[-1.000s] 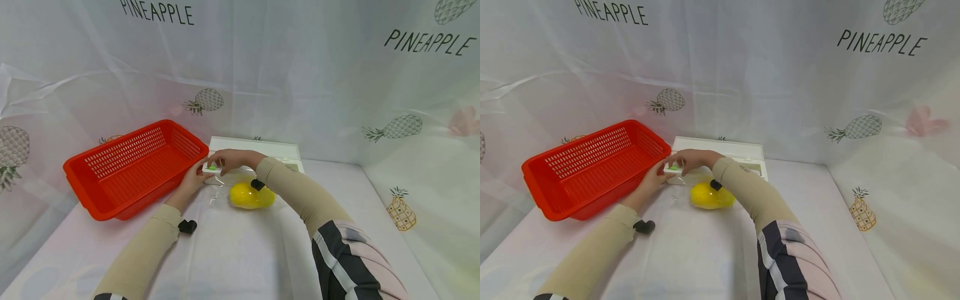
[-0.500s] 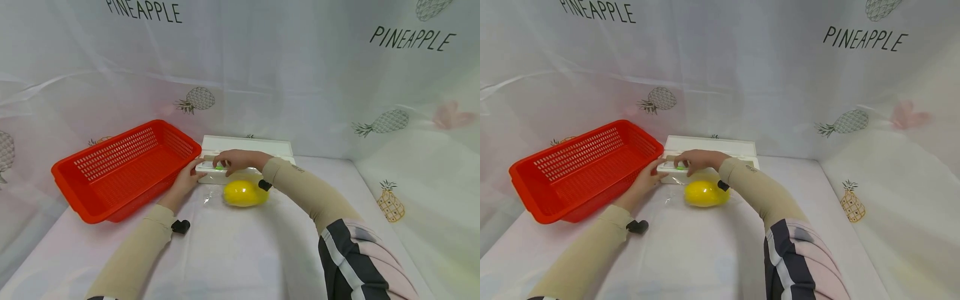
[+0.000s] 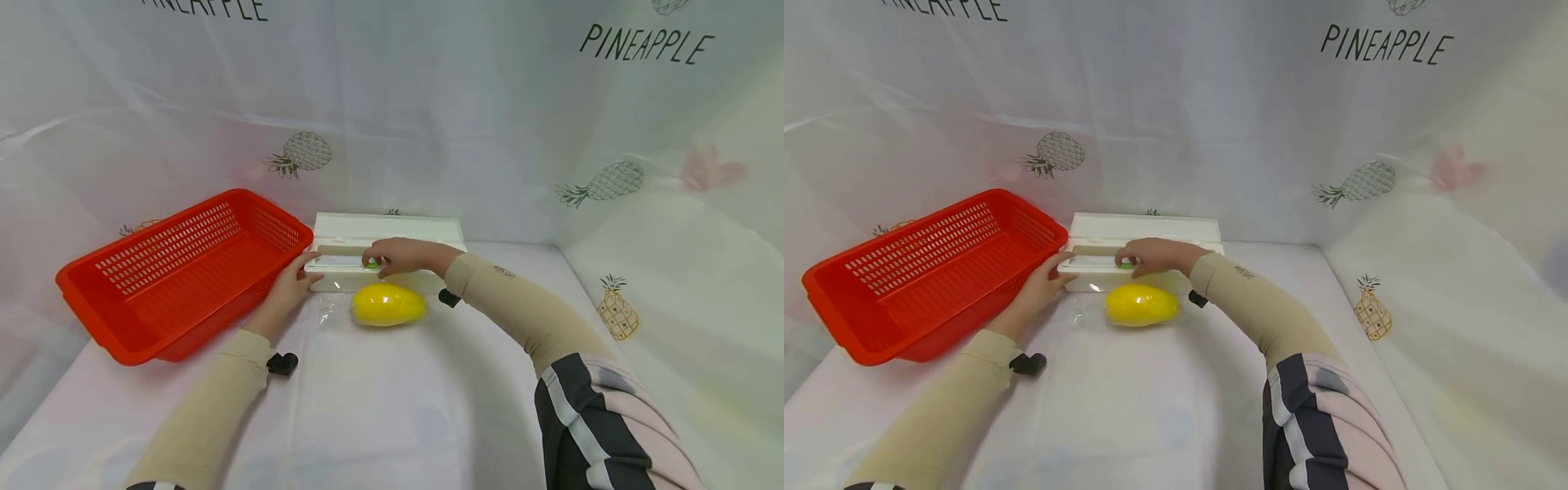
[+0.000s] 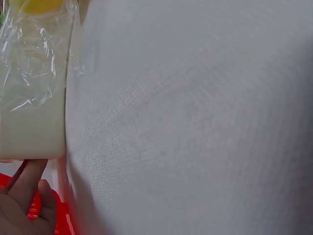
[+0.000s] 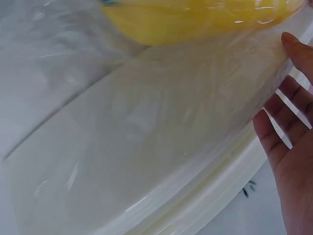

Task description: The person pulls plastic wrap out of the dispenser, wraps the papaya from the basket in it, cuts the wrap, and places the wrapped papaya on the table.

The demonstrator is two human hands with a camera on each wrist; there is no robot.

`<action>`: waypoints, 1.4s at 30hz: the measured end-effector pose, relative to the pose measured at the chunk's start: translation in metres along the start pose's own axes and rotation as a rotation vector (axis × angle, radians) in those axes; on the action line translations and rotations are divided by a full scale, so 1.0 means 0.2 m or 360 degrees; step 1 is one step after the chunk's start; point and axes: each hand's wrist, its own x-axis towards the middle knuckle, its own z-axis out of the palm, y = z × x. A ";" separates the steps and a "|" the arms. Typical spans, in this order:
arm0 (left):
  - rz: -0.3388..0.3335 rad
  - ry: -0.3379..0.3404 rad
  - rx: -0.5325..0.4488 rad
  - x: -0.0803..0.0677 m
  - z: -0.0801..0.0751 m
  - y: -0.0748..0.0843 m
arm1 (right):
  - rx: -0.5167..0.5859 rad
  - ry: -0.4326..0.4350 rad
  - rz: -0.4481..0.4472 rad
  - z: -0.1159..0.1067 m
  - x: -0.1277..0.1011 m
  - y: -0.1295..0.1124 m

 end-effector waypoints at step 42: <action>0.0007 -0.0071 0.0088 -0.02 -0.03 0.02 | 0.0041 0.0191 0.0113 0.06 -0.47 0.24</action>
